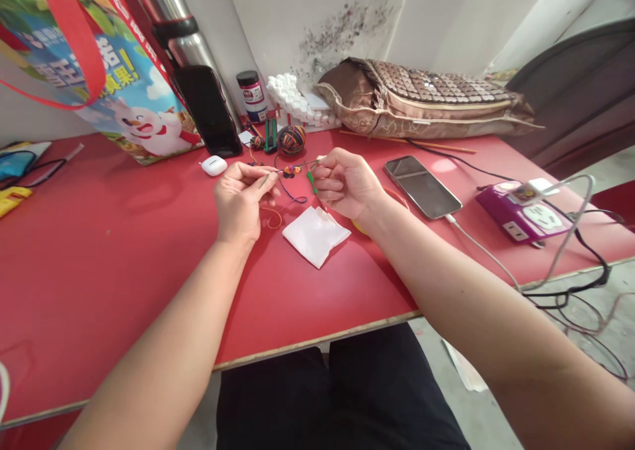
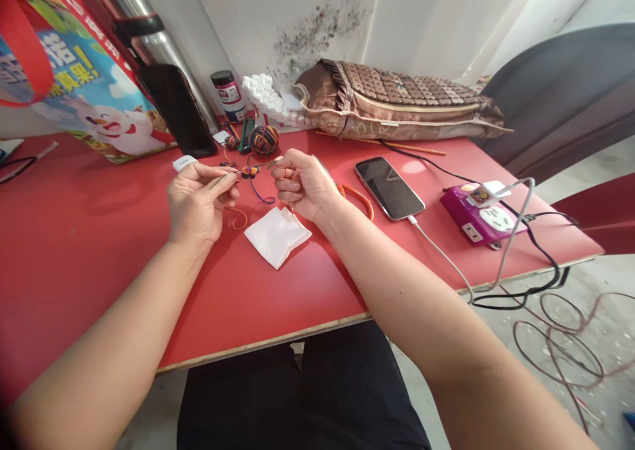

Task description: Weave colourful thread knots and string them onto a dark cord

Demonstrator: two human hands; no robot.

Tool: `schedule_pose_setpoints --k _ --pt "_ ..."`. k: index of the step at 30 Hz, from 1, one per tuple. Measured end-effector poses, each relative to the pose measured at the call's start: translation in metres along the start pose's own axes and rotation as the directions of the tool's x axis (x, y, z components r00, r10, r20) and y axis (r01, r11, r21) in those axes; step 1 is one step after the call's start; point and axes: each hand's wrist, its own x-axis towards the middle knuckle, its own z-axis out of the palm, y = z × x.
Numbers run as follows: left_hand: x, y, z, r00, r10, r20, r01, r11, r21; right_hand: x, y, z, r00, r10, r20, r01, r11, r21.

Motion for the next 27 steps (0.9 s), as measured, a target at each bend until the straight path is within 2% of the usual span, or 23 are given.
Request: schedule_pose_setpoints --k 4,7,11,13,17,21,24,27 --pt "0.004 -0.001 -0.005 0.992 -0.126 -0.019 0.126 0.992 -0.019 -0.002 0.004 0.004 0.994 -0.086 -0.068 0.085 0.996 -0.010" --pt "0.002 -0.002 -0.005 0.983 -0.170 0.069 0.168 0.985 0.039 -0.005 0.003 0.008 0.986 -0.156 -0.051 0.156 0.988 0.012" --pt "-0.003 -0.003 -0.003 0.964 -0.183 0.193 0.168 0.981 0.092 -0.006 -0.001 0.006 0.993 -0.115 0.001 0.115 0.993 0.009" --pt "-0.004 -0.002 -0.002 0.961 -0.188 0.200 0.185 0.982 0.035 -0.004 0.001 0.004 0.994 -0.108 -0.001 0.108 0.993 -0.049" --pt "-0.003 0.003 -0.002 0.957 -0.185 0.225 0.217 0.968 -0.127 -0.002 0.010 0.001 0.985 -0.169 0.013 0.167 0.953 -0.252" --pt "-0.004 0.004 -0.001 0.928 -0.198 0.316 0.250 0.959 -0.134 -0.002 0.016 0.003 0.989 -0.142 0.030 0.143 0.934 -0.328" --pt "-0.004 0.002 0.000 0.938 -0.173 0.299 0.217 0.969 -0.120 -0.003 0.016 0.003 0.991 -0.128 0.036 0.133 0.934 -0.331" --pt "-0.003 0.001 -0.001 0.956 -0.190 0.226 0.218 0.970 -0.109 -0.003 0.016 0.004 0.992 -0.125 0.035 0.129 0.939 -0.317"
